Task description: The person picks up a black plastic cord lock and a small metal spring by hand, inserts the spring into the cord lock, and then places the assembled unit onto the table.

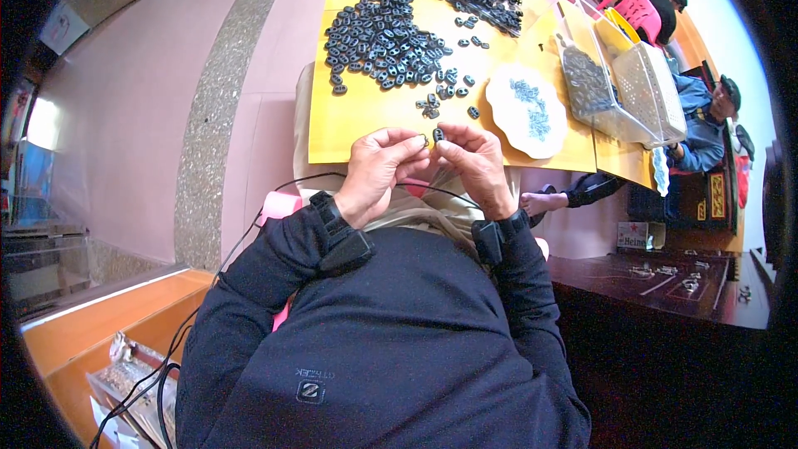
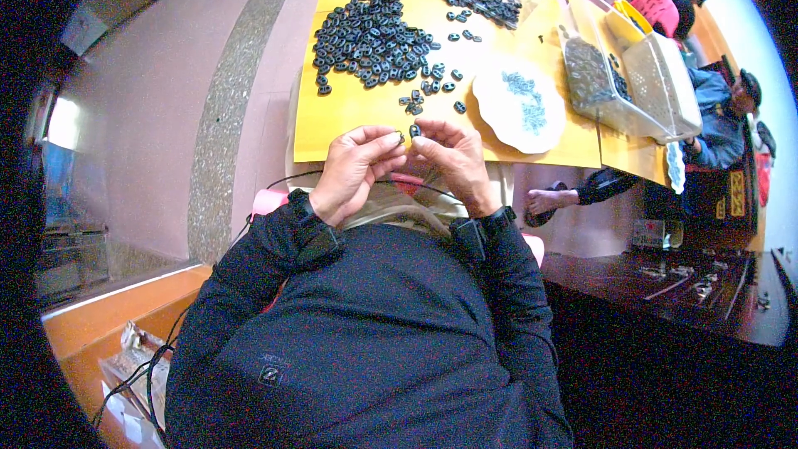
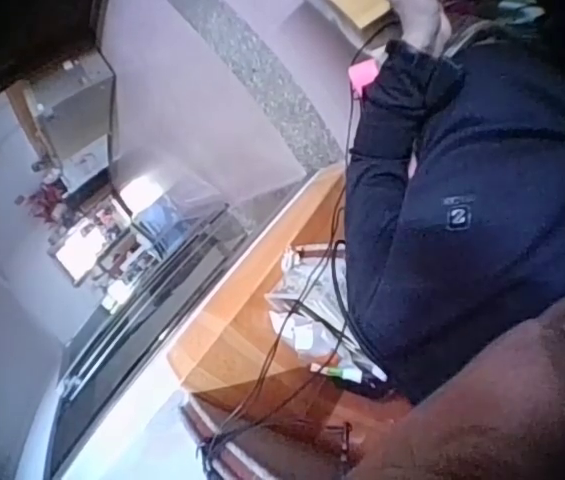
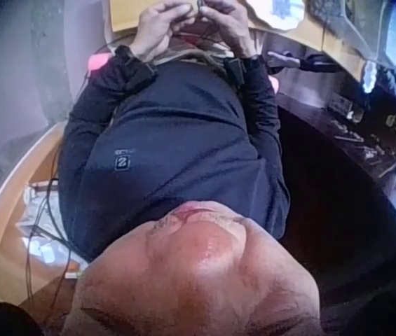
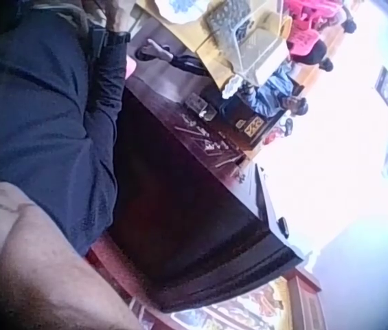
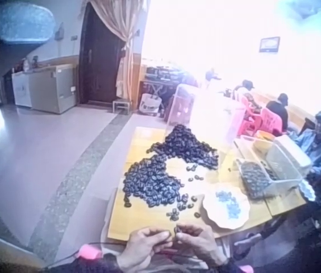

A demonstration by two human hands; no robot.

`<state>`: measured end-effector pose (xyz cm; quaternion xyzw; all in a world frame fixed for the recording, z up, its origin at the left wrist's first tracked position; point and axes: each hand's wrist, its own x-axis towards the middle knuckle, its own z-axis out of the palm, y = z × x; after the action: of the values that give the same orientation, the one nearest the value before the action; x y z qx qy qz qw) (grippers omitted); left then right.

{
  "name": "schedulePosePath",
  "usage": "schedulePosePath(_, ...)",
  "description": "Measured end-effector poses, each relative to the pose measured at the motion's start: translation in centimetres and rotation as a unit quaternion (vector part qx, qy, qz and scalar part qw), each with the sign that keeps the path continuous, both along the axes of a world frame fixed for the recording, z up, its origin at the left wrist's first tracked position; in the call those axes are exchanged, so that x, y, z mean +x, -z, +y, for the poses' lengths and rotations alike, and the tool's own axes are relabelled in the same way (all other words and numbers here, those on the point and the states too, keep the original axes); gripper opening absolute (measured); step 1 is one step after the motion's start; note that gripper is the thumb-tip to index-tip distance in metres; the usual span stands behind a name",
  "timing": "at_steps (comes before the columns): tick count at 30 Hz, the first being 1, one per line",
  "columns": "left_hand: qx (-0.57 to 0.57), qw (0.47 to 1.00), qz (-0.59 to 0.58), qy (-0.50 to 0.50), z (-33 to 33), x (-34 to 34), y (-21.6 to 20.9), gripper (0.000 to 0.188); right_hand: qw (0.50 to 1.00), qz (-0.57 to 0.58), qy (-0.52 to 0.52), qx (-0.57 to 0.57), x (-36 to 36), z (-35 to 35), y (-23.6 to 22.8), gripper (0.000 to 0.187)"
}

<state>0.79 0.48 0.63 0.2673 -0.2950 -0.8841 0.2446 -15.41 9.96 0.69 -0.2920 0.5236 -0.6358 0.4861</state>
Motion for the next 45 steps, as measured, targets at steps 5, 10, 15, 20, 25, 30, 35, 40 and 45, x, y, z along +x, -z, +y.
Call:
schedulePosePath(5, -0.007, 1.000, -0.006, 0.002, 0.02, -0.11, 0.06, 0.018, 1.000, 0.015, -0.008, 0.002, -0.27, 0.05, 0.28, 0.028)
schedulePosePath(10, -0.013, 1.000, -0.006, 0.005, 0.00, -0.08, 0.18, 0.017, 1.000, 0.012, -0.006, -0.002, -0.03, 0.03, -0.13, 0.027)
schedulePosePath(15, -0.014, 1.000, -0.004, 0.001, 0.06, -0.16, 0.26, 0.017, 1.000, 0.021, -0.007, -0.009, -0.13, 0.17, -0.19, 0.027)
schedulePosePath(20, -0.016, 1.000, -0.003, 0.002, 0.03, -0.14, 0.39, 0.017, 1.000, 0.020, -0.009, -0.014, -0.08, 0.15, -0.18, 0.028)
schedulePosePath(25, -0.013, 1.000, -0.009, 0.006, 0.03, -0.17, 0.35, 0.017, 1.000, 0.026, -0.009, -0.010, -0.25, 0.20, 0.07, 0.028)
schedulePosePath(30, -0.015, 1.000, -0.009, 0.005, 0.03, -0.14, 0.18, 0.017, 0.999, 0.028, -0.009, -0.011, -0.25, 0.08, 0.23, 0.029)
schedulePosePath(35, -0.016, 1.000, -0.012, 0.006, 0.10, -0.13, 0.13, 0.017, 0.999, 0.030, -0.013, -0.004, -0.27, 0.17, 0.15, 0.029)
schedulePosePath(40, -0.019, 1.000, -0.012, 0.004, 0.25, -0.14, 0.14, 0.017, 1.000, 0.022, -0.018, -0.006, -0.19, 0.33, -0.19, 0.028)
schedulePosePath(45, -0.025, 1.000, -0.012, 0.006, 0.23, -0.23, 0.28, 0.016, 0.998, 0.058, -0.029, -0.004, -0.55, 0.30, 0.27, 0.028)
